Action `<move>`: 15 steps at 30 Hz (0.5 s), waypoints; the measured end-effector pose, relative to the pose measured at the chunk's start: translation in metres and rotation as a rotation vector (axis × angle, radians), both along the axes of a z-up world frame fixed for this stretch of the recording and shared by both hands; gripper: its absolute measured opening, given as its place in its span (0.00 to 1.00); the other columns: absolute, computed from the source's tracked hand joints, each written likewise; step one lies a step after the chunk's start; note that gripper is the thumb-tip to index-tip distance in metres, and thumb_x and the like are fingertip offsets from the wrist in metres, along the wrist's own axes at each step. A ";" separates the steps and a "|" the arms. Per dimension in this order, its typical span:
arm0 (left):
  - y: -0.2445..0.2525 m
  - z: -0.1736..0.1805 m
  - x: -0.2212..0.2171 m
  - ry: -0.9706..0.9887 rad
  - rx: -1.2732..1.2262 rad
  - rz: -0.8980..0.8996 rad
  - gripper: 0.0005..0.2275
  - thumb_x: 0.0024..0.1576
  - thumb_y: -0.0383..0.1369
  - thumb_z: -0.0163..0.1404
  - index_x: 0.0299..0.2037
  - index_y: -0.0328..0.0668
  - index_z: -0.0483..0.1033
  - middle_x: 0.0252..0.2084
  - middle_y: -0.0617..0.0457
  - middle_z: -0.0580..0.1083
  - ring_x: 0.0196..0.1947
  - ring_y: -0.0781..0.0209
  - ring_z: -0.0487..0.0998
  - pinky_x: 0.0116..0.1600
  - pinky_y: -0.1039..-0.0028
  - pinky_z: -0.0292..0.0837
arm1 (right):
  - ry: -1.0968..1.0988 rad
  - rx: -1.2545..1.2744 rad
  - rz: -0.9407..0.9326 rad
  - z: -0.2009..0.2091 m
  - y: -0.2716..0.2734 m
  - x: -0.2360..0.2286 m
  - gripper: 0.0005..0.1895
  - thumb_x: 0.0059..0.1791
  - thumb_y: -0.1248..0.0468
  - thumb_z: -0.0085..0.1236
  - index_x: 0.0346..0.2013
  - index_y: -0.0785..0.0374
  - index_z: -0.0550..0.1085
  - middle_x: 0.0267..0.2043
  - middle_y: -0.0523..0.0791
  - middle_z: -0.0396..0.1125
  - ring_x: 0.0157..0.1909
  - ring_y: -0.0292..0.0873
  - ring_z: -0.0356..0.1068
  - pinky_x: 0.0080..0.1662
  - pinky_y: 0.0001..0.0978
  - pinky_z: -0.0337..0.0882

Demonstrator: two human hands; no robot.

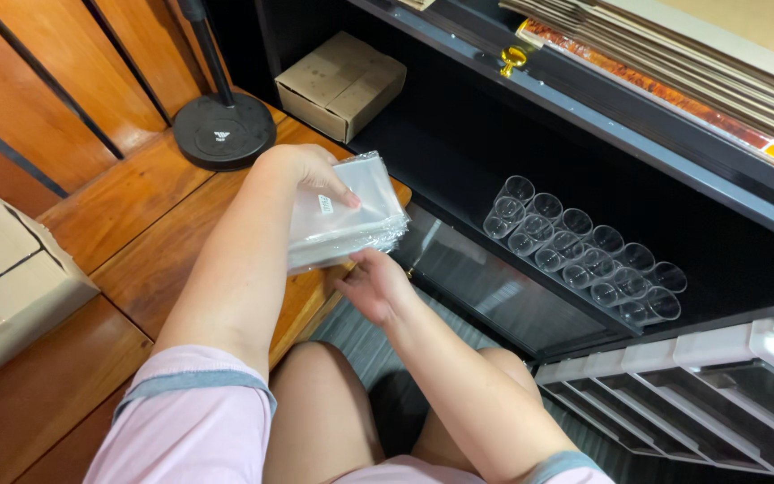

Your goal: The person sits on the floor and repeatedly picks up stacks of clear plastic containers from a wooden bench, then places them onto a shelf above a cabinet. The person handles the containers by hand, moving them between the bench and the shelf multiple times.

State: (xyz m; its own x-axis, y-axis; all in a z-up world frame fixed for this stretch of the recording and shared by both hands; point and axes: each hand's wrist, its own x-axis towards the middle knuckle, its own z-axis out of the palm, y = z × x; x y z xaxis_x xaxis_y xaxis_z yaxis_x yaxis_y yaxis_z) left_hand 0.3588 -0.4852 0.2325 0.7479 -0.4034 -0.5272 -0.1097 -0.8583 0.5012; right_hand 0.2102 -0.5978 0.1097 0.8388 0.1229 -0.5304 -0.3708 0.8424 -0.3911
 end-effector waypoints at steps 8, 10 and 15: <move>-0.007 -0.019 0.005 0.154 -0.072 0.018 0.42 0.27 0.40 0.76 0.60 0.45 0.78 0.48 0.42 0.80 0.48 0.46 0.83 0.50 0.53 0.80 | 0.040 -0.144 -0.013 -0.025 -0.001 0.018 0.48 0.47 0.70 0.56 0.74 0.72 0.38 0.73 0.62 0.37 0.78 0.66 0.40 0.72 0.61 0.50; -0.010 -0.023 0.011 0.169 -0.076 0.006 0.43 0.27 0.40 0.76 0.60 0.45 0.78 0.48 0.43 0.80 0.47 0.45 0.83 0.49 0.54 0.80 | 0.041 -0.178 -0.035 -0.022 0.000 0.018 0.47 0.47 0.71 0.54 0.74 0.73 0.39 0.73 0.62 0.37 0.77 0.67 0.39 0.71 0.62 0.51; -0.016 -0.030 0.015 0.088 0.013 -0.076 0.44 0.26 0.47 0.77 0.58 0.46 0.79 0.48 0.45 0.80 0.49 0.47 0.83 0.51 0.53 0.81 | 0.048 -0.291 -0.036 -0.015 0.006 0.013 0.45 0.45 0.73 0.51 0.73 0.74 0.43 0.68 0.58 0.43 0.73 0.63 0.47 0.68 0.64 0.55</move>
State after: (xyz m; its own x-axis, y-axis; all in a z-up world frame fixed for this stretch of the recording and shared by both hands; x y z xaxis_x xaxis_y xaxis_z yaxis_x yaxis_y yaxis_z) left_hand 0.3742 -0.5008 0.2023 0.6660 -0.4494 -0.5954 -0.1302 -0.8559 0.5005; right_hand 0.2234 -0.5917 0.0942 0.8128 -0.0694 -0.5783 -0.3668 0.7104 -0.6007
